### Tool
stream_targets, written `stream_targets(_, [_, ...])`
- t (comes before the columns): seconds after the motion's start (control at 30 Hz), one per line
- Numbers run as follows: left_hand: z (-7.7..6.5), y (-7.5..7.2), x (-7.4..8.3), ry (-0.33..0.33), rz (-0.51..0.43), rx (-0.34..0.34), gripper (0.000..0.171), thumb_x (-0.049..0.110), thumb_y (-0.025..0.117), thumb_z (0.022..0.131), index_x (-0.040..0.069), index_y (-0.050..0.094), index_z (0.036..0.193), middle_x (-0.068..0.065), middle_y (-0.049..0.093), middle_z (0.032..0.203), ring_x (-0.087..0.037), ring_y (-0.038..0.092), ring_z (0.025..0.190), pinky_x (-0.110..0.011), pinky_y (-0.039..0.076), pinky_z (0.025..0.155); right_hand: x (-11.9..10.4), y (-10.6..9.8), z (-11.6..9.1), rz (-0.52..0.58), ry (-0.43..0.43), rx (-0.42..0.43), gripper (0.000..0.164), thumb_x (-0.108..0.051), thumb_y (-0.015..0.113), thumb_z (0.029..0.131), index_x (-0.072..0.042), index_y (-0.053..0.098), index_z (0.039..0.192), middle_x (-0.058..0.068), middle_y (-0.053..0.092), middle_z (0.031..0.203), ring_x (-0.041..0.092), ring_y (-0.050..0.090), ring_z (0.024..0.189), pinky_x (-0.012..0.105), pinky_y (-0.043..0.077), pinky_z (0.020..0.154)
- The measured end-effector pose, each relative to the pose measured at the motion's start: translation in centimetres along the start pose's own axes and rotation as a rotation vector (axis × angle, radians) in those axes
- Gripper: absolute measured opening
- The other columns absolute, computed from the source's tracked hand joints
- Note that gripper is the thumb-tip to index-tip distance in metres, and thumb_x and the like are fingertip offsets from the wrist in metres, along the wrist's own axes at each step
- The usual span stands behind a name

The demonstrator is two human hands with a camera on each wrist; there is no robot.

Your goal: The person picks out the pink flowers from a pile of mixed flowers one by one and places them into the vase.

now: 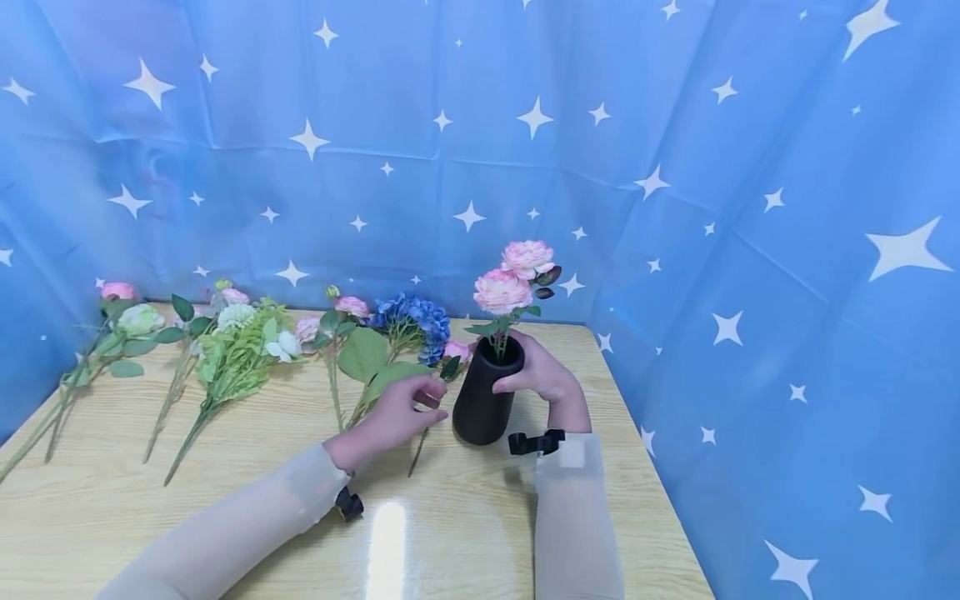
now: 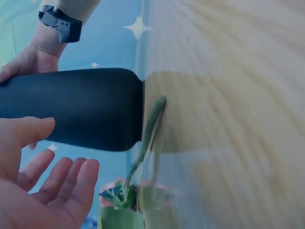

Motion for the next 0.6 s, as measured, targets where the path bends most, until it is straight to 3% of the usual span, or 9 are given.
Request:
stream_targets(0.27, [-0.8,-1.5,0.1,0.027,0.06,-0.005,0.026,0.011,0.08,0.093,0.007,0.072,0.118,-0.018,0.073,0.122,-0.024,0.074,0.102,-0.041,0.063,0.093,0.1,-0.1,-0.1,-0.009,0.001,0.004,0.073,-0.013,0.09,0.086,0.008,0.053,0.145,0.023,0.064,0.146,0.024,0.063,0.137,0.029,0.052,0.113])
stream_targets(0.5, [-1.8,-4.1,-1.1,-0.034,0.109,0.031,0.032,0.014,0.081,0.093,0.006,0.073,0.123,-0.014,0.074,0.123,-0.019,0.071,0.101,-0.04,0.061,0.092,0.0,0.0,0.0,-0.009,0.003,0.01,0.073,-0.011,0.09,0.085,0.01,0.053,0.144,0.031,0.061,0.145,0.022,0.064,0.136,0.03,0.052,0.113])
stream_targets(0.6, [-2.5,-5.2,-1.6,-0.031,0.134,0.046,0.03,0.014,0.081,0.093,0.005,0.073,0.121,-0.013,0.075,0.12,-0.019,0.072,0.1,-0.04,0.061,0.092,-0.1,0.1,0.0,-0.005,0.005,0.007,0.072,-0.01,0.09,0.085,0.01,0.053,0.144,0.031,0.061,0.146,0.02,0.064,0.135,0.03,0.051,0.113])
Point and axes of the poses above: each hand's wrist, its own z-axis towards the middle knuckle, its own y-axis out of the palm, x = y × z, the point moved 10 cm from there along z, towards the middle knuckle
